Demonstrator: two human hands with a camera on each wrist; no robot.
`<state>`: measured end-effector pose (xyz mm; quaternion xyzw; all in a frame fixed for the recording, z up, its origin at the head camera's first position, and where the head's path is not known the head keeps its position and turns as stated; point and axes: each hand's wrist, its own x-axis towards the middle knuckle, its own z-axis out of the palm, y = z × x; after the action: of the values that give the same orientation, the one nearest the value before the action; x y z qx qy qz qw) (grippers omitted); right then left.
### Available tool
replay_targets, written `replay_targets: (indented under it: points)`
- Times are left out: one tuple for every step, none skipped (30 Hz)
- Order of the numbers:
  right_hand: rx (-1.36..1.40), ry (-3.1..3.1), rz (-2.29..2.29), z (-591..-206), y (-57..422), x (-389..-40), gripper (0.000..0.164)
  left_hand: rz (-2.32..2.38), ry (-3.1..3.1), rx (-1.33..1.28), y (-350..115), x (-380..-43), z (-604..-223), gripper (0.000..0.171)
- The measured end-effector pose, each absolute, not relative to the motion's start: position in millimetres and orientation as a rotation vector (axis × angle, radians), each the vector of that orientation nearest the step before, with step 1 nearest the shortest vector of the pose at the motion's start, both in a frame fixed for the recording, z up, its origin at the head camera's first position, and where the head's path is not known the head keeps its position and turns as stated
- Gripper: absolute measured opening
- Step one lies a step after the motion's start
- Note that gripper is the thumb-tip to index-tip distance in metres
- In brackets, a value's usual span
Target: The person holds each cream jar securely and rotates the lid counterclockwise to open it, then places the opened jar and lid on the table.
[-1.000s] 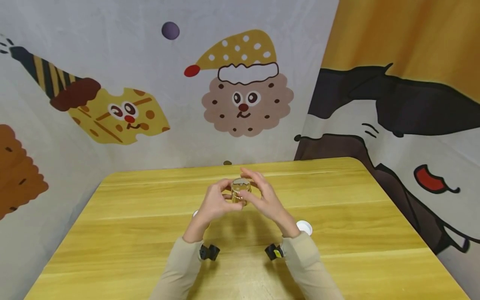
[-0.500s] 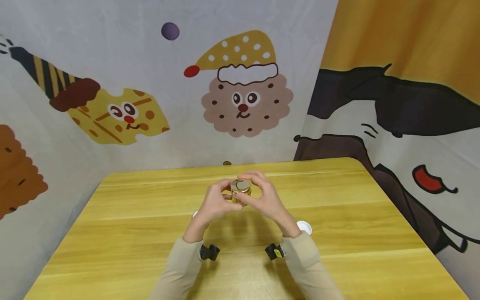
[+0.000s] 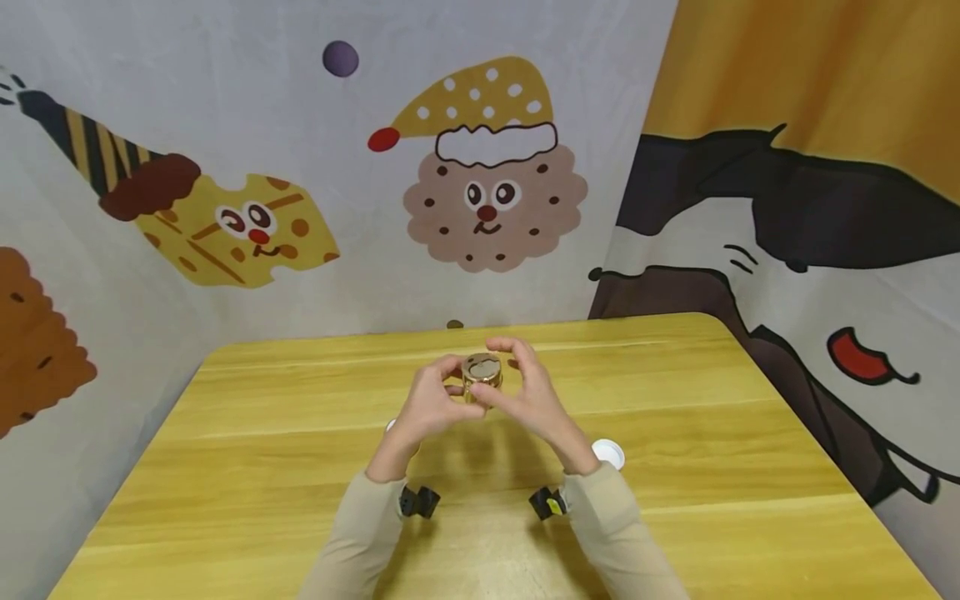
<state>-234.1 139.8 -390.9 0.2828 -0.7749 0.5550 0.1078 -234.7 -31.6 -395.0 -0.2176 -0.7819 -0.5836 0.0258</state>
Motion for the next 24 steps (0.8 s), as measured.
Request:
replay_targets:
  points:
    - [0.813, -2.279, 1.629, -388, 138, -232, 0.045, -1.804, -2.418, -0.67, -32, -235, -395, 0.046]
    - [0.801, -2.278, 1.625, -384, 137, -230, 0.042, -1.804, -2.416, -0.673, -32, -235, -395, 0.046]
    - [0.798, -2.281, 1.609, -381, 136, -228, 0.039, -1.802, -2.413, -0.678, -32, -235, -394, 0.046]
    - [0.801, -2.283, 1.598, -378, 135, -226, 0.037, -1.806, -2.411, -0.682, -32, -234, -394, 0.046]
    - [0.808, -2.283, 1.597, -377, 135, -225, 0.036, -1.811, -2.41, -0.683, -31, -234, -394, 0.046]
    - [0.82, -2.284, 1.589, -377, 135, -226, 0.036, -1.814, -2.407, -0.684, -31, -234, -394, 0.046]
    - [0.83, -2.289, 1.585, -380, 136, -227, 0.036, -1.818, -2.404, -0.685, -31, -234, -394, 0.047]
    - [0.846, -2.292, 1.58, -383, 138, -229, 0.037, -1.818, -2.403, -0.688, -31, -234, -394, 0.047]
    - [0.865, -2.294, 1.569, -386, 139, -232, 0.038, -1.816, -2.406, -0.685, -31, -234, -394, 0.047]
    - [0.886, -2.292, 1.564, -389, 140, -234, 0.039, -1.817, -2.408, -0.682, -31, -234, -395, 0.047]
    - [0.908, -2.288, 1.564, -392, 141, -236, 0.04, -1.815, -2.409, -0.681, -31, -234, -395, 0.047]
    - [0.93, -2.284, 1.557, -393, 142, -237, 0.04, -1.808, -2.41, -0.682, -31, -234, -395, 0.047]
    - [0.95, -2.278, 1.555, -394, 142, -238, 0.041, -1.805, -2.41, -0.685, -31, -234, -395, 0.047]
    - [0.968, -2.269, 1.555, -396, 143, -239, 0.042, -1.803, -2.411, -0.688, -31, -234, -396, 0.047]
    - [0.978, -2.265, 1.559, -396, 143, -239, 0.044, -1.805, -2.41, -0.685, -31, -235, -396, 0.047]
    - [0.98, -2.261, 1.567, -397, 143, -239, 0.046, -1.807, -2.408, -0.686, -32, -235, -396, 0.048]
    - [0.971, -2.262, 1.578, -397, 143, -239, 0.048, -1.809, -2.405, -0.687, -32, -235, -396, 0.048]
    - [0.955, -2.264, 1.591, -398, 143, -239, 0.051, -1.807, -2.405, -0.686, -32, -235, -396, 0.048]
    - [0.932, -2.27, 1.602, -398, 142, -239, 0.053, -1.811, -2.405, -0.683, -32, -235, -396, 0.048]
    - [0.902, -2.279, 1.611, -398, 142, -238, 0.054, -1.813, -2.406, -0.68, -32, -235, -396, 0.048]
    - [0.869, -2.293, 1.614, -398, 141, -238, 0.054, -1.813, -2.407, -0.677, -32, -235, -396, 0.047]
    - [0.835, -2.303, 1.615, -398, 140, -237, 0.053, -1.815, -2.407, -0.677, -32, -235, -396, 0.047]
    - [0.807, -2.313, 1.612, -398, 140, -237, 0.051, -1.814, -2.407, -0.679, -32, -235, -396, 0.048]
    - [0.785, -2.32, 1.606, -397, 139, -237, 0.049, -1.813, -2.406, -0.681, -32, -235, -396, 0.048]
